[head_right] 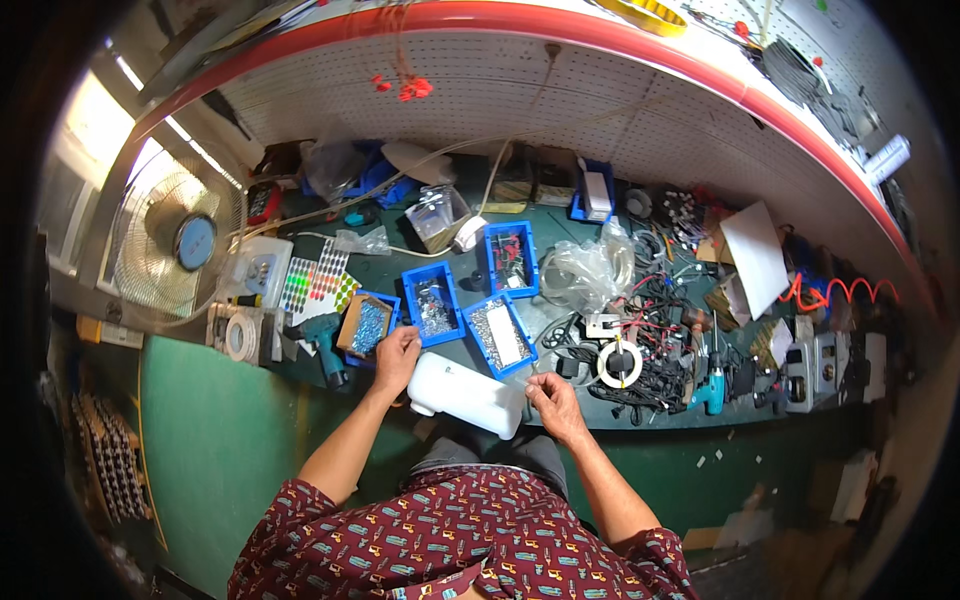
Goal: The person is assembling a white plastic device, likely an electronic component. They use a screwdriver to attach a black component to the white casing, then use scissors to cut a piece of tape and secure the component. The person also handles a roll of tape and a plastic bag containing small parts.
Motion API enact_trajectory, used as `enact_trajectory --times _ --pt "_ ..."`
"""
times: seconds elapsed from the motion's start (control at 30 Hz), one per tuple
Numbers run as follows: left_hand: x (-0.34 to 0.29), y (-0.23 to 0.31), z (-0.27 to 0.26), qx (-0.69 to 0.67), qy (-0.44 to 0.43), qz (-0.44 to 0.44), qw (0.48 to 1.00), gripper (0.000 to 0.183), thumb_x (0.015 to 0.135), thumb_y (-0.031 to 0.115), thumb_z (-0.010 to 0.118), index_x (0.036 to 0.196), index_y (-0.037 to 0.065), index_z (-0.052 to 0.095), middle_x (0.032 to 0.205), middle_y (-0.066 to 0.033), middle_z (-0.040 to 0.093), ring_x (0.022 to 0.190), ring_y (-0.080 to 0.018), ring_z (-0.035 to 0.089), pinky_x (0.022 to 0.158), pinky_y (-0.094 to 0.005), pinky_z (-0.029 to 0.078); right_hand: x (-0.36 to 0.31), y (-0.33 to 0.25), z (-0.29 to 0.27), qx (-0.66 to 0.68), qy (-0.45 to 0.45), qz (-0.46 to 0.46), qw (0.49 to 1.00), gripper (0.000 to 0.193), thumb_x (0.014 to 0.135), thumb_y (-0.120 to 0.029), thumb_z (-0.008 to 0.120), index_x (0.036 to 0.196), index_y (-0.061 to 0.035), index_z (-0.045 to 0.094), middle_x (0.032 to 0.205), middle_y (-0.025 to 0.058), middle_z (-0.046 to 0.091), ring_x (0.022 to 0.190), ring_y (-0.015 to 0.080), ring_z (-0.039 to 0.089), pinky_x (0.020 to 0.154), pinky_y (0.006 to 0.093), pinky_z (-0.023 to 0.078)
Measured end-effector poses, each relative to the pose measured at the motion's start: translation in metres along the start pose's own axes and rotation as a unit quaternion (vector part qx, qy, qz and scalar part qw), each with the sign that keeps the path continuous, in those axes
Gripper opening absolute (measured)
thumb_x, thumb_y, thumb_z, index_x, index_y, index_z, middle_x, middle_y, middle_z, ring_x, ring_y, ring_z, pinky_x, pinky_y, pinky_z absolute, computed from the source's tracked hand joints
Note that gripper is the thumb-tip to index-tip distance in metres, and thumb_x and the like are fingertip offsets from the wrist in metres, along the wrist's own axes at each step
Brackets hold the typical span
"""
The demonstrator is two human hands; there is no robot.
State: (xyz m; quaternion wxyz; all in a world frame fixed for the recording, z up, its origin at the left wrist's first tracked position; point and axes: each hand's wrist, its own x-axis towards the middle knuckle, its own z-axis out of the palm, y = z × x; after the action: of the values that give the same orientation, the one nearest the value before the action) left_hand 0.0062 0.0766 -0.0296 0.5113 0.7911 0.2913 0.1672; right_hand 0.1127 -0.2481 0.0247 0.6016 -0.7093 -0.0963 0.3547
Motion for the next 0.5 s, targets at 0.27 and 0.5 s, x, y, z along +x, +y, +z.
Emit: enact_trajectory --times 0.27,0.5 --pt "0.101 0.031 0.084 0.272 -0.042 0.139 0.951 0.052 0.079 0.016 0.081 0.127 0.009 0.063 0.140 -0.0147 0.055 0.136 -0.0345 0.044 0.115 -0.0508 0.031 -0.003 -0.007 0.000 0.082 0.102 0.030 0.991 0.017 0.098 -0.018 0.067 0.106 -0.0029 0.066 0.080 -0.0018 0.062 0.067 0.0058 0.053 0.060 0.0239 0.044" --pt "0.131 0.009 0.128 0.358 -0.036 0.056 0.931 0.045 0.073 0.023 0.087 0.116 0.018 0.071 0.149 -0.0113 0.044 0.148 -0.0345 0.027 0.118 -0.0635 0.014 0.007 -0.026 -0.005 0.146 0.108 0.043 0.982 0.018 0.097 -0.013 0.067 0.111 -0.0024 0.068 0.081 -0.0071 0.060 0.065 -0.0004 0.045 0.055 0.0191 0.034"
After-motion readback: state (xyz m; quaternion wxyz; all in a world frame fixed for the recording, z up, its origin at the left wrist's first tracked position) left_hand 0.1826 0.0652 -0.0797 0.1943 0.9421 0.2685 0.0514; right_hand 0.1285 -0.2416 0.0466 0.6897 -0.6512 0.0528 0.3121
